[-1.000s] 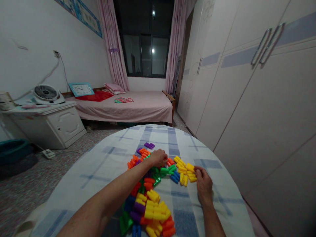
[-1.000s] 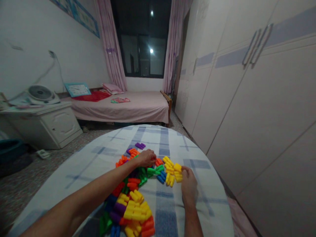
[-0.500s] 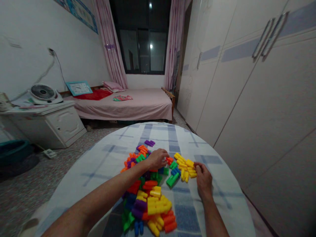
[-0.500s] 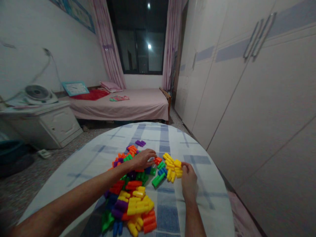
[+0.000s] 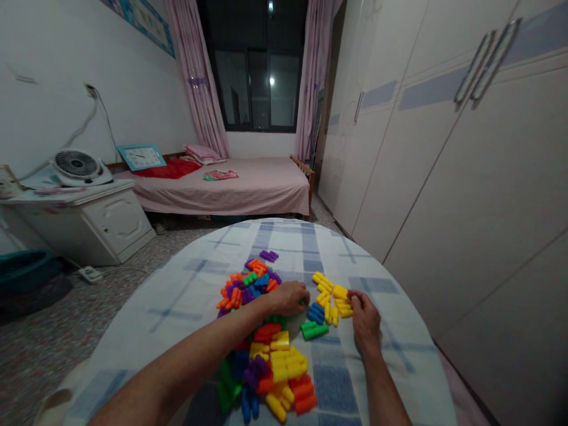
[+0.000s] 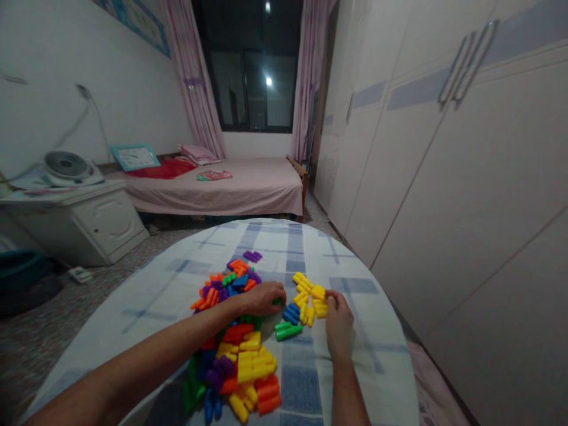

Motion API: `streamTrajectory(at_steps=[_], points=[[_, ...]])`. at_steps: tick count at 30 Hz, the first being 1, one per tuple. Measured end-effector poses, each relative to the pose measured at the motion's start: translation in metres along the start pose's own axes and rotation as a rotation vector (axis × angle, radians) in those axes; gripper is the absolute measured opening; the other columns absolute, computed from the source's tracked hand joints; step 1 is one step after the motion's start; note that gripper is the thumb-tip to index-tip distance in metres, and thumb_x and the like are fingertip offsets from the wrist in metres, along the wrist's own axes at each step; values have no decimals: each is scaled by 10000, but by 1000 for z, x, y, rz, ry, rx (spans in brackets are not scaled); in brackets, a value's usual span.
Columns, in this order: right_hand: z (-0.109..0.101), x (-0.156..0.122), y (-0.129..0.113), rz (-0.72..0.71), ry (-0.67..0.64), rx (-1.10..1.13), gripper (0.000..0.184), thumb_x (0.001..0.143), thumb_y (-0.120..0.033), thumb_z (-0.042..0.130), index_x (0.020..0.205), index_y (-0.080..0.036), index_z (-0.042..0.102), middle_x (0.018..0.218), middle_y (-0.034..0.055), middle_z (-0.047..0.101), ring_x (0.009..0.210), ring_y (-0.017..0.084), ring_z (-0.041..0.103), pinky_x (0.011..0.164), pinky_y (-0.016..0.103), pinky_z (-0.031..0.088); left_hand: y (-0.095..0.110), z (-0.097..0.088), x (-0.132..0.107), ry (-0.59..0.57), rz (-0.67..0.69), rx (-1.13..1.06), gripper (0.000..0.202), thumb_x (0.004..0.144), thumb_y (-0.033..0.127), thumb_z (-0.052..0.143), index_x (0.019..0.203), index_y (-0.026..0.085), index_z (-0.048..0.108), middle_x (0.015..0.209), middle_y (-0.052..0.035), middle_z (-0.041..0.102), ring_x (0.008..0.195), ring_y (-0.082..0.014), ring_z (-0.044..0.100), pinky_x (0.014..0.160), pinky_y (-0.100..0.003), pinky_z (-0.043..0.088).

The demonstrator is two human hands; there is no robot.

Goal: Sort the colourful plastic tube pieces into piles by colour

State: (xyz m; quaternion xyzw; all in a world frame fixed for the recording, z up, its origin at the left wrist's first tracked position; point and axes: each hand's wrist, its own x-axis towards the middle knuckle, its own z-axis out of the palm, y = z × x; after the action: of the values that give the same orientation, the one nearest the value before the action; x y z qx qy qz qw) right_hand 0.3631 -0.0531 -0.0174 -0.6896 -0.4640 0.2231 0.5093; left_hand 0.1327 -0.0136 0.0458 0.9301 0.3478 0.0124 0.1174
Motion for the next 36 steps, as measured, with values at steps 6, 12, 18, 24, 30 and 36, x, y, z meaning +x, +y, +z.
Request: streamTrajectory(at_steps=[6,12,18,24,30,36], points=[[-1,-2,-5,6,-13,-1,387,764,-442,394,942,-198,637,907,68,668,826,220,591,721,305,431,-13,-7,-34,-36,38,-135,214,753,132,555,929,167,671,974,-51,647,888,-152,603,812,-222,456],[-2,-6,-12,-11,3,-4,371,749,-431,397,915,-195,631,907,65,662,830,221,591,729,309,433,5,-12,-27,85,19,-121,310,787,220,562,1090,177,616,1104,-79,624,985,-191,591,859,-275,452],[-1,-2,-4,-10,-25,23,385,745,-449,395,919,-194,627,905,67,663,814,218,599,716,307,441,40,-7,3,2,247,58,314,770,185,579,1082,198,619,1116,-81,615,1005,-199,572,860,-292,449],[-2,-2,-5,-5,-10,-11,395,739,-452,400,923,-192,634,918,73,664,817,221,596,708,308,439,36,0,0,-6,165,251,138,800,216,538,815,154,660,892,-93,636,849,-207,578,762,-323,477],[-3,-6,-14,-15,-5,-6,418,726,-464,390,907,-179,637,892,78,668,801,223,592,701,312,436,1,-1,-27,-2,65,212,121,765,149,546,765,163,667,851,-75,649,822,-194,584,773,-322,475],[-4,-7,-17,-5,-3,-13,415,713,-458,397,903,-183,643,902,78,670,811,223,592,717,317,434,-19,-18,-96,387,-104,-127,189,831,247,528,969,208,651,1159,-66,600,1099,-184,532,974,-315,418]])
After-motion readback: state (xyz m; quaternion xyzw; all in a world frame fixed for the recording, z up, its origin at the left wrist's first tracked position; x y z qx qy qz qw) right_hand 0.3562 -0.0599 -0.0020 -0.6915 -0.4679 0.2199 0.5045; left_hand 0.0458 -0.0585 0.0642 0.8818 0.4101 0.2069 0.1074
